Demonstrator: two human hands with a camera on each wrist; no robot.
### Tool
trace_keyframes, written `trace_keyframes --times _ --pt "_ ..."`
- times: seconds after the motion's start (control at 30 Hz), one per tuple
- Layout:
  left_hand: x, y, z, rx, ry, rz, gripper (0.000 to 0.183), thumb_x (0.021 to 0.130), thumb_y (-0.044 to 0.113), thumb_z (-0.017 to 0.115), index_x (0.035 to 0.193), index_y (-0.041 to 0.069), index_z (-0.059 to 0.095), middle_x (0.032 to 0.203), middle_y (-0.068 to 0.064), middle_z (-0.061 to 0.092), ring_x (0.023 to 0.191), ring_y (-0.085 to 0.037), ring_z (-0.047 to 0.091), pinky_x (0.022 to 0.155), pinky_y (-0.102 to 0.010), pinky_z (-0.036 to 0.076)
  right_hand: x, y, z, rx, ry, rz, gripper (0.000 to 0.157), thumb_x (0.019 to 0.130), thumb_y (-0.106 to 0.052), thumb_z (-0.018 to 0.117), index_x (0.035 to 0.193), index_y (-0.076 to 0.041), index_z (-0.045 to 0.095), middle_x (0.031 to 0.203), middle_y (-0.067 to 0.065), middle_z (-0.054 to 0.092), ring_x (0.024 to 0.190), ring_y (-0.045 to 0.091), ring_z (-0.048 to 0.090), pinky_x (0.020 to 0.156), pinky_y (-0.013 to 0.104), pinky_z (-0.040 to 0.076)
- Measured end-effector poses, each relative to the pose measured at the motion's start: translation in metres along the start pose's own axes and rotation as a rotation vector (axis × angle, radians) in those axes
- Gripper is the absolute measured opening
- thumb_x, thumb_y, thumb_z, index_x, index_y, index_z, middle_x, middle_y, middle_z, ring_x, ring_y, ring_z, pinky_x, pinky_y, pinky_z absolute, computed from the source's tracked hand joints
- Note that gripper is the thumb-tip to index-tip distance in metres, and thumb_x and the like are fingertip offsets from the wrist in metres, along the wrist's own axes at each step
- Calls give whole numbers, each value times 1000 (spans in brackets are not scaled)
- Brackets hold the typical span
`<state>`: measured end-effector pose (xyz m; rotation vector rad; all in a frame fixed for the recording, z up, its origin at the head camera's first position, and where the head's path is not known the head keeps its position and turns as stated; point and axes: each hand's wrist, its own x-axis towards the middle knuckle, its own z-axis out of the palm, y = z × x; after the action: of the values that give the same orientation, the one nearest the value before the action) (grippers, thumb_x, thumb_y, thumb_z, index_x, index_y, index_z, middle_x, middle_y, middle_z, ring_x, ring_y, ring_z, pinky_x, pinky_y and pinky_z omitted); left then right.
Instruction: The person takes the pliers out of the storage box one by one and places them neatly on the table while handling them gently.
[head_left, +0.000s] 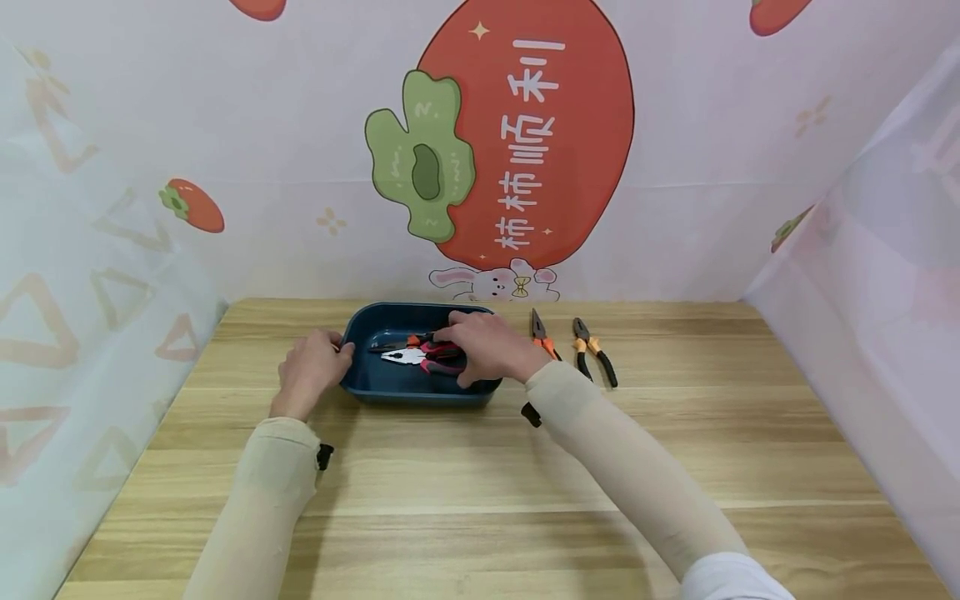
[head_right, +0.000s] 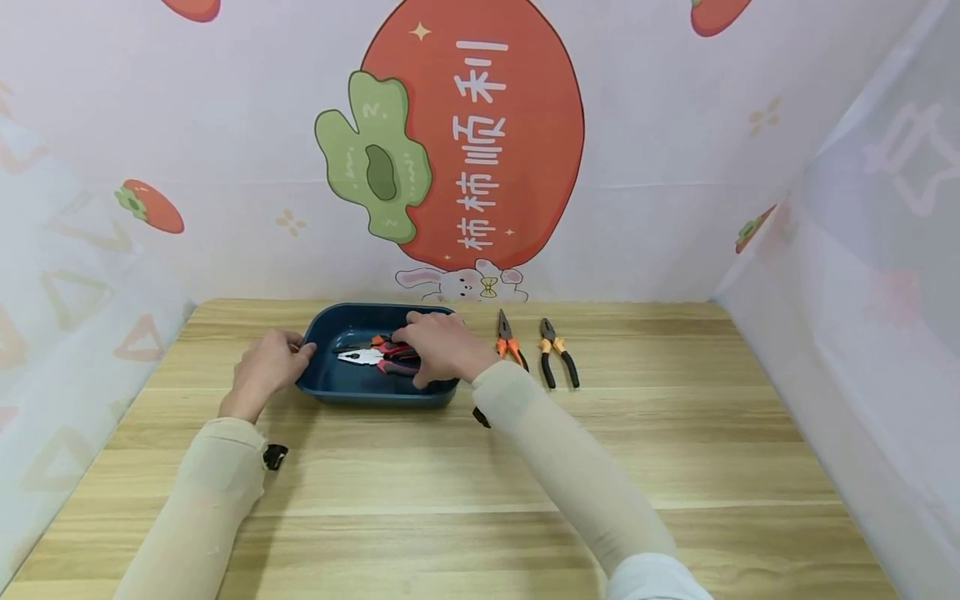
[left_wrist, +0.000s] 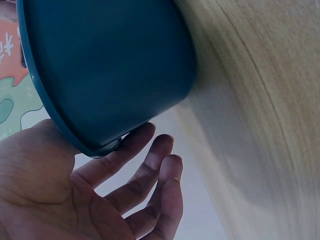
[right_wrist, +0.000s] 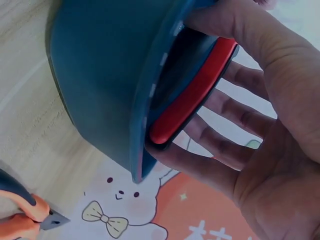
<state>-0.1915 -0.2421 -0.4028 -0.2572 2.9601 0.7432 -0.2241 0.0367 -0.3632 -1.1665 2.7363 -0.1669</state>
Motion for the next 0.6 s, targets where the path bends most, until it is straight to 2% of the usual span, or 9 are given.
trace_keyframes --times 0.13,0.27,0.5,0.6 --pt "-1 1 0 0 -3 -4 40 105 32 50 127 1 65 108 -21 66 87 -38 60 70 -49 44 -6 1 -4 5 31 -4 69 80 -34 89 142 -20 61 122 4 59 101 20 54 87 37 49" --pt "-1 0 0 -2 -5 -2 42 105 32 50 130 0 63 110 -22 65 86 -37 60 68 -45 43 -13 2 -6 -3 61 -3 70 80 -34 88 142 -21 61 125 5 59 103 21 55 87 37 50" --pt "-2 0 -1 -3 -20 -4 45 104 33 49 132 0 62 116 -24 65 87 -38 60 69 -46 44 -26 3 -9 -8 121 -1 70 78 -34 89 141 -22 62 120 3 59 100 19 54 81 35 49" --pt "-2 0 -2 0 -22 -2 45 104 33 50 133 0 62 118 -24 65 87 -38 61 68 -47 44 -33 4 -11 -23 139 7 70 78 -36 89 141 -22 61 125 5 59 106 20 54 83 37 50"
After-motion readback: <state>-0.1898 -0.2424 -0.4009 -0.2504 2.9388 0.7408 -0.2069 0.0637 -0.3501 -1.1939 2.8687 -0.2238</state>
